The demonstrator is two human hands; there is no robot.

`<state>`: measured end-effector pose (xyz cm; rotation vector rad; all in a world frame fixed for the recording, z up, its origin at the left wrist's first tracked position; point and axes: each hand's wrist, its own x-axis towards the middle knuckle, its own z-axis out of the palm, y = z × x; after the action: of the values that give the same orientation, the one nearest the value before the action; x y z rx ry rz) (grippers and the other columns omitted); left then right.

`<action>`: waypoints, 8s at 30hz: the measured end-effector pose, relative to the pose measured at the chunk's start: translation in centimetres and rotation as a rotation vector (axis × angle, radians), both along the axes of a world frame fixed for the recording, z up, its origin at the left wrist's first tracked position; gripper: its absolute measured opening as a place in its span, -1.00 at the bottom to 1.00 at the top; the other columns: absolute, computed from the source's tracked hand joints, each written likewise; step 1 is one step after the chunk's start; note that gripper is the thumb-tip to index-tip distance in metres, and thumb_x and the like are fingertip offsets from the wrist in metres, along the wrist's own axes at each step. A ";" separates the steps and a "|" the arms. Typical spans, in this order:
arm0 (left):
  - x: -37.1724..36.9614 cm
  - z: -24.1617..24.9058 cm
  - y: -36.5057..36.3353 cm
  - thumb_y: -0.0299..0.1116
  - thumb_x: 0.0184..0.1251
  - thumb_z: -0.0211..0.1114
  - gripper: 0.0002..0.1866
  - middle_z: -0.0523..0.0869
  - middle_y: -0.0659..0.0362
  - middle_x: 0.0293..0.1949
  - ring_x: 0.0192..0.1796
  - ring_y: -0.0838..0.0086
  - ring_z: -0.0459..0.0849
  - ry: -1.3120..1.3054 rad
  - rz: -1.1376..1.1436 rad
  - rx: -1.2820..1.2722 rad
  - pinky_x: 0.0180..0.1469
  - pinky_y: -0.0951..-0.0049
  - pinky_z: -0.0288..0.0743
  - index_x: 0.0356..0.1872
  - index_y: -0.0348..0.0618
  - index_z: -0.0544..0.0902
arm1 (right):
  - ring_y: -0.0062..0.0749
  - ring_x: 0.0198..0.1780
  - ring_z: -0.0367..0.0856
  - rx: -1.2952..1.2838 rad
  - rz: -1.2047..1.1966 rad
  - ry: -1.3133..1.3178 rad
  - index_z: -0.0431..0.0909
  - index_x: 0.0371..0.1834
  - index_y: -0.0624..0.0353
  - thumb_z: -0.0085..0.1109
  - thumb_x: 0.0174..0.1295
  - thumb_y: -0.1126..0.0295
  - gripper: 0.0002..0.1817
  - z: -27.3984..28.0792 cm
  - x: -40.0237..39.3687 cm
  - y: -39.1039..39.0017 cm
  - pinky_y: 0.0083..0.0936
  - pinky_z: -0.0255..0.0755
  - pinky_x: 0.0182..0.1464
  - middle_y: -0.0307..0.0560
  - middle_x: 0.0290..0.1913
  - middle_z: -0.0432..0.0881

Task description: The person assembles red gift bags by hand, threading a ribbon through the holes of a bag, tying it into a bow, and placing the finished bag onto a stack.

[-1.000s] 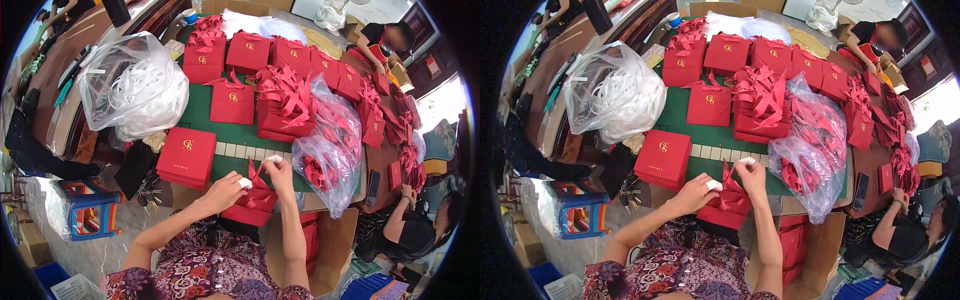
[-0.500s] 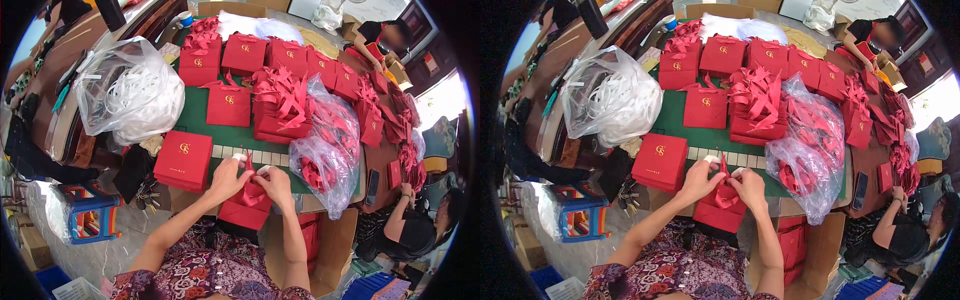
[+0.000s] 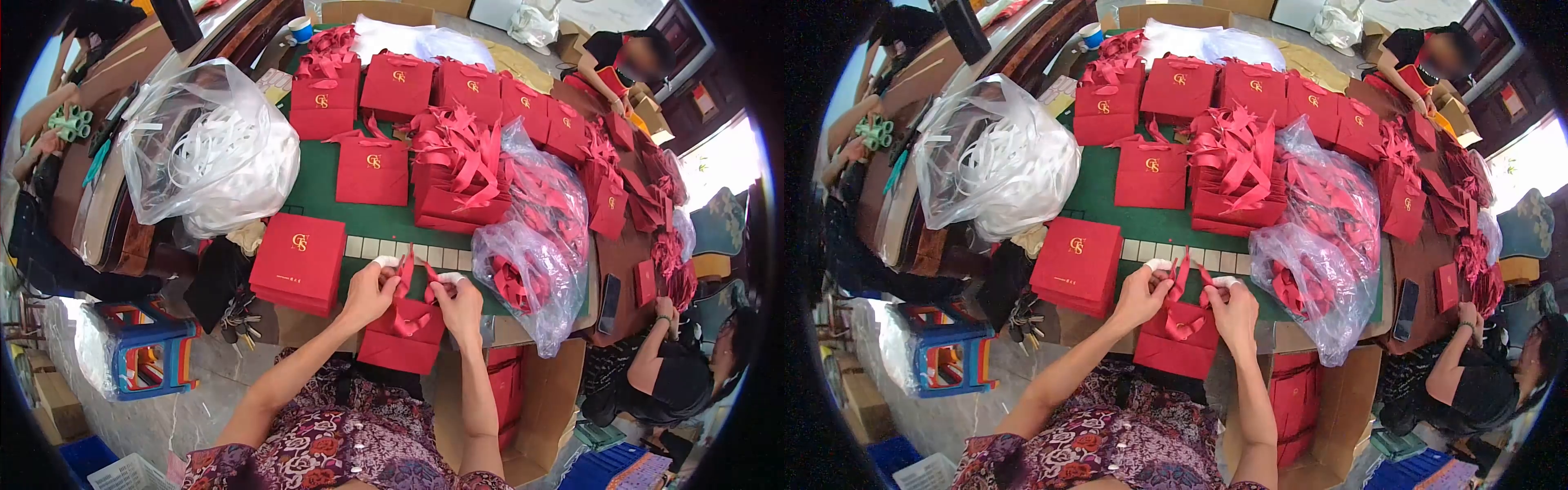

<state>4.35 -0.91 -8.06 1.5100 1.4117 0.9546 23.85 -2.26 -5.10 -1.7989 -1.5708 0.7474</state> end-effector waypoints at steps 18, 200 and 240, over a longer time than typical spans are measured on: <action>1.4 2.2 -0.8 -0.42 0.25 0.39 -0.74 0.76 0.10 -0.34 -0.36 0.48 0.72 -0.071 -0.012 0.013 -0.29 0.44 0.57 -0.05 -0.25 0.70 | -0.63 -0.36 0.64 -0.034 -0.017 0.449 0.71 -0.16 0.29 0.36 0.23 0.46 -0.83 1.0 -1.7 -0.1 -0.60 0.51 -0.26 -0.18 -0.37 0.74; 0.3 5.8 -1.5 -0.48 0.13 0.37 -0.74 0.65 0.15 -0.37 -0.22 0.28 0.54 0.379 -0.106 0.494 -0.06 0.24 0.30 -0.12 -0.10 0.71 | -0.39 -0.36 0.72 0.146 -0.098 0.043 0.63 -0.22 0.29 0.34 0.19 0.51 -0.86 3.7 -6.1 -2.1 -0.48 0.56 -0.26 -0.01 -0.33 0.73; 0.2 4.7 -3.1 -0.38 0.07 0.39 -0.85 0.67 0.28 -0.37 -0.21 0.40 0.54 0.403 -0.223 0.735 -0.06 0.31 0.31 -0.30 -0.08 0.71 | -0.16 -0.04 0.58 0.003 0.562 -0.014 0.75 -0.19 0.15 0.30 0.25 0.34 -0.83 4.4 1.1 0.6 -0.38 0.45 0.03 -0.05 -0.16 0.64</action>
<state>4.50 -3.97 -3.33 2.4595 1.1614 1.1345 24.96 -1.64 -0.71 -1.3608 -2.1138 0.9787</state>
